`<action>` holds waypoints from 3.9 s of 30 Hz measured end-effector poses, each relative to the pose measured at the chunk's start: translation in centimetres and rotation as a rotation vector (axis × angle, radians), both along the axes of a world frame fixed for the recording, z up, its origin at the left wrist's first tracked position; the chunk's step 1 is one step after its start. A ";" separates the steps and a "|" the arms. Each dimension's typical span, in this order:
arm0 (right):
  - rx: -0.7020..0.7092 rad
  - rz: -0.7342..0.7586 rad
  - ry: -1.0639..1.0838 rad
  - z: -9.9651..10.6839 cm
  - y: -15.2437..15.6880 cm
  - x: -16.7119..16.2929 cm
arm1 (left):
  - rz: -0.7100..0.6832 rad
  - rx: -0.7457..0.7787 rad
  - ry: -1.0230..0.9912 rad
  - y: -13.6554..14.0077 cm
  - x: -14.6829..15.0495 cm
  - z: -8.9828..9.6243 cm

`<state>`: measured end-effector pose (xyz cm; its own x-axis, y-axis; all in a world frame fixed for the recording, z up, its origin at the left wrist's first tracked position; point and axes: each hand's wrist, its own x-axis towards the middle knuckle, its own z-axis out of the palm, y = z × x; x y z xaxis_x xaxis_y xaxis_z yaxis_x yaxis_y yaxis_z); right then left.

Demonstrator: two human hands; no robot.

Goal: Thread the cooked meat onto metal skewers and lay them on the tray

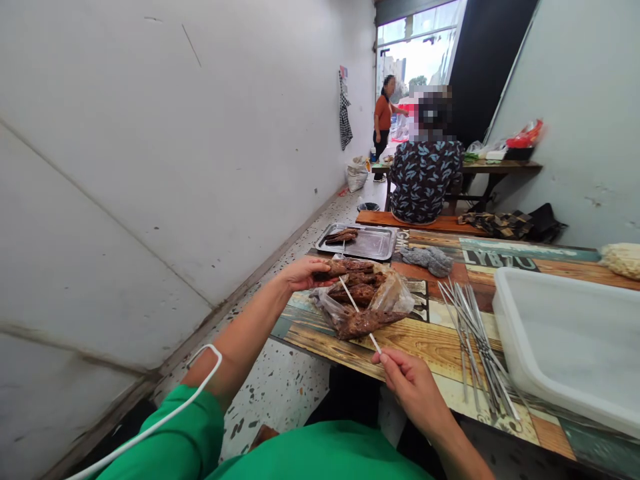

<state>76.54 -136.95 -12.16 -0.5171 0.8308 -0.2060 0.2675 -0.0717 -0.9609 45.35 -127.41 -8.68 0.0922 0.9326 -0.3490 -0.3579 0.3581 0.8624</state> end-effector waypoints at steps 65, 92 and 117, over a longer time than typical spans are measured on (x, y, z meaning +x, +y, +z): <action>0.211 -0.123 -0.033 0.9 -0.2 1.5 | 0.234 -0.110 -0.219 -0.3 5.4 2.8; 0.244 -0.117 -0.052 0.4 0.1 0.8 | 0.261 -0.077 -0.167 -0.8 6.5 2.5; 0.188 -0.119 0.014 0.0 0.5 0.7 | 0.200 -0.101 -0.158 -1.1 7.2 2.6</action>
<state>77.20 -136.42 -12.19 -0.4144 0.9094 -0.0350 0.2548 0.0790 -0.9638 52.51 -128.47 -6.12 -0.0302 0.8989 -0.4371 -0.5573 0.3479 0.7539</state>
